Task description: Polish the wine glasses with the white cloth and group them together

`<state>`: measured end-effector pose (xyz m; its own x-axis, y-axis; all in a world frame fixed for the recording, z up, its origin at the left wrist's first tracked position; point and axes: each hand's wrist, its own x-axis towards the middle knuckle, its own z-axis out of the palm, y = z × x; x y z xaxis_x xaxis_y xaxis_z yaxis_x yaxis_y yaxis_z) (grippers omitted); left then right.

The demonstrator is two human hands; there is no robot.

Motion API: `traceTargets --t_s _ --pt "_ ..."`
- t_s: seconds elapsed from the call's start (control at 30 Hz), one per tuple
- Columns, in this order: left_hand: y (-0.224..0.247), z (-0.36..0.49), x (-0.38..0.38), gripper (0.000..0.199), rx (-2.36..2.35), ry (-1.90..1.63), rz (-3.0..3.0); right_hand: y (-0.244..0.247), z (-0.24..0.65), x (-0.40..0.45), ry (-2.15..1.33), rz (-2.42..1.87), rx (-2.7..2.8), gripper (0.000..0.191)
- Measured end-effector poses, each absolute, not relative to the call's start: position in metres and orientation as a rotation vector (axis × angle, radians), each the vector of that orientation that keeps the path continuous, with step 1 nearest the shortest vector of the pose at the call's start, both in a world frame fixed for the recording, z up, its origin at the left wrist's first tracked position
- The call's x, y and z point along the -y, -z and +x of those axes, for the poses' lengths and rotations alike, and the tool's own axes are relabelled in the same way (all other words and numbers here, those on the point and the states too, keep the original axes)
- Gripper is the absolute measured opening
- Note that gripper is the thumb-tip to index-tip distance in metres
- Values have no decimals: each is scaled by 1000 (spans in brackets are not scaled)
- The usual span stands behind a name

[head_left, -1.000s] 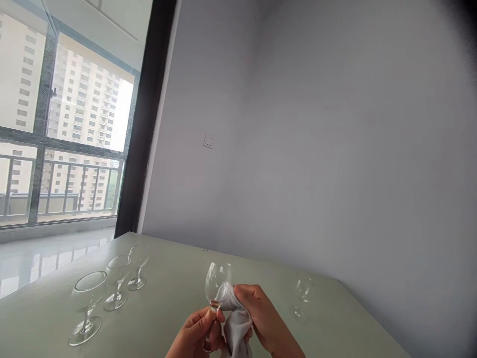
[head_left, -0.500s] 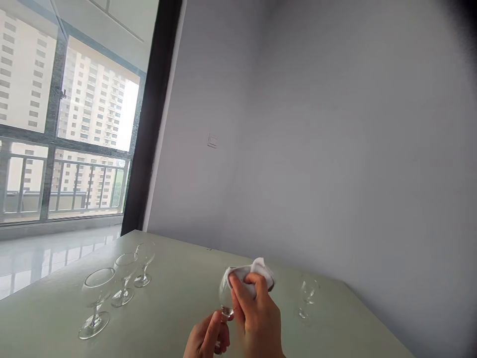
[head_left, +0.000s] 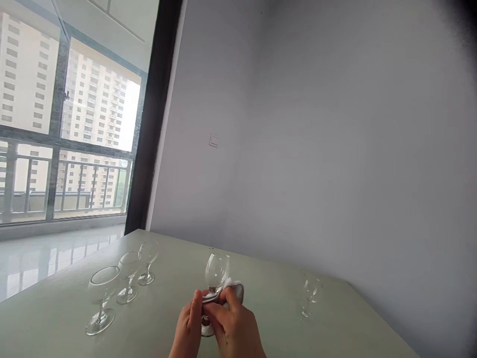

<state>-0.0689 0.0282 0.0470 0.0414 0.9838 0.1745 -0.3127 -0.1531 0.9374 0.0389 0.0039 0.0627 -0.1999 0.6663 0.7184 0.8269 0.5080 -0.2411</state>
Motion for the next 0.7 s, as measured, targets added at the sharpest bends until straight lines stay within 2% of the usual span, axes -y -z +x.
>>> traceTargets --t_s 0.17,0.27,0.43,0.7 --pt "-46 -65 -33 48 -830 -1421 1073 -76 62 3 -268 -1172 1962 17" --pt "-47 -61 -31 48 -758 -1381 990 -87 73 0 -520 -1175 1699 17" --pt "-47 -54 -24 48 -628 -1293 820 -89 63 -8 -1004 -1090 1145 42" --pt "-42 -62 -27 47 -666 -1275 909 -79 44 -3 -955 -1053 1471 30"
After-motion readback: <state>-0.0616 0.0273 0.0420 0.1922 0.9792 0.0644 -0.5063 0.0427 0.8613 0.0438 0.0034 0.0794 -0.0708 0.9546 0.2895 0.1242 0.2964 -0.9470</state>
